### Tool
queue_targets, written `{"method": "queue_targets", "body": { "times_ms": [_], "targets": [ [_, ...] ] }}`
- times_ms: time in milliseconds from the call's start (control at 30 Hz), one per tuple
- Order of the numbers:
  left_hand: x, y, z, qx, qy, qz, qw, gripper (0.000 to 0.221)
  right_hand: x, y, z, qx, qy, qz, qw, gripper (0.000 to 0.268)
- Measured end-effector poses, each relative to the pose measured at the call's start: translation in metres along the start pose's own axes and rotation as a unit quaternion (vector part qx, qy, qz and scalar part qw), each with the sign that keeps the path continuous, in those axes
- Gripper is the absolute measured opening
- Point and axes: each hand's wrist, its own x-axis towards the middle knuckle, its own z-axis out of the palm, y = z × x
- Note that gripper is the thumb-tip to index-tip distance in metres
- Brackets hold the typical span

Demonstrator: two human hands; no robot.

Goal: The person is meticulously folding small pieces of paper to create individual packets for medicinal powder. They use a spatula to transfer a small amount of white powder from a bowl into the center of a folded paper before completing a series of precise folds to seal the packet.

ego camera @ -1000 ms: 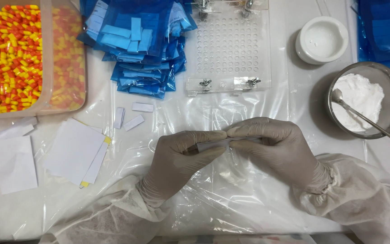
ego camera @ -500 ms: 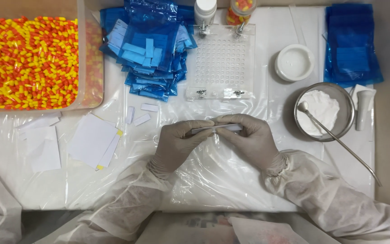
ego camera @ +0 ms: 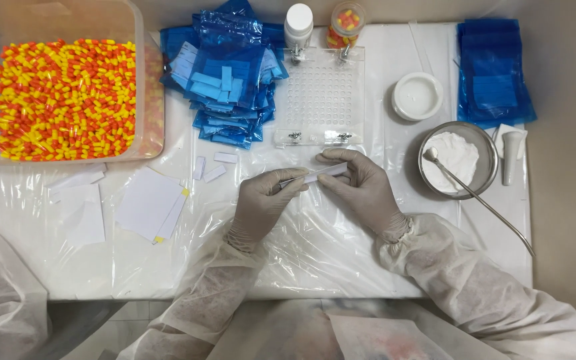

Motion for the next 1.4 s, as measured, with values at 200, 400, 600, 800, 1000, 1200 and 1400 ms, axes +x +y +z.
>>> {"method": "queue_targets", "body": {
  "times_ms": [200,400,600,800,1000,1200,1400],
  "targets": [
    [0.000,0.007,-0.005,-0.039,-0.041,-0.061,0.997,0.023,0.002,-0.013,-0.009,0.029,-0.091,0.047,0.994,0.035],
    [0.003,0.019,-0.006,-0.012,-0.084,-0.078,0.993,0.025,0.002,-0.003,-0.013,0.027,-0.076,0.039,0.996,0.027],
    [0.011,0.024,-0.007,-0.008,-0.113,-0.049,0.992,0.030,-0.001,-0.005,-0.008,0.001,-0.028,0.018,0.999,0.024],
    [0.024,-0.001,0.001,-0.059,-0.132,-0.057,0.988,0.031,0.004,-0.004,-0.015,-0.016,0.012,-0.004,1.000,0.020],
    [0.038,0.022,0.007,-0.021,-0.141,-0.027,0.989,0.032,0.012,-0.006,-0.019,-0.021,0.030,0.006,0.999,0.020],
    [0.040,0.021,0.006,-0.049,-0.113,-0.033,0.992,0.033,0.014,0.003,-0.012,-0.030,0.073,0.001,0.997,0.018],
    [0.041,0.015,0.009,-0.018,-0.122,-0.015,0.992,0.031,0.010,-0.011,0.000,-0.001,0.061,0.007,0.998,0.019]
  ]
}}
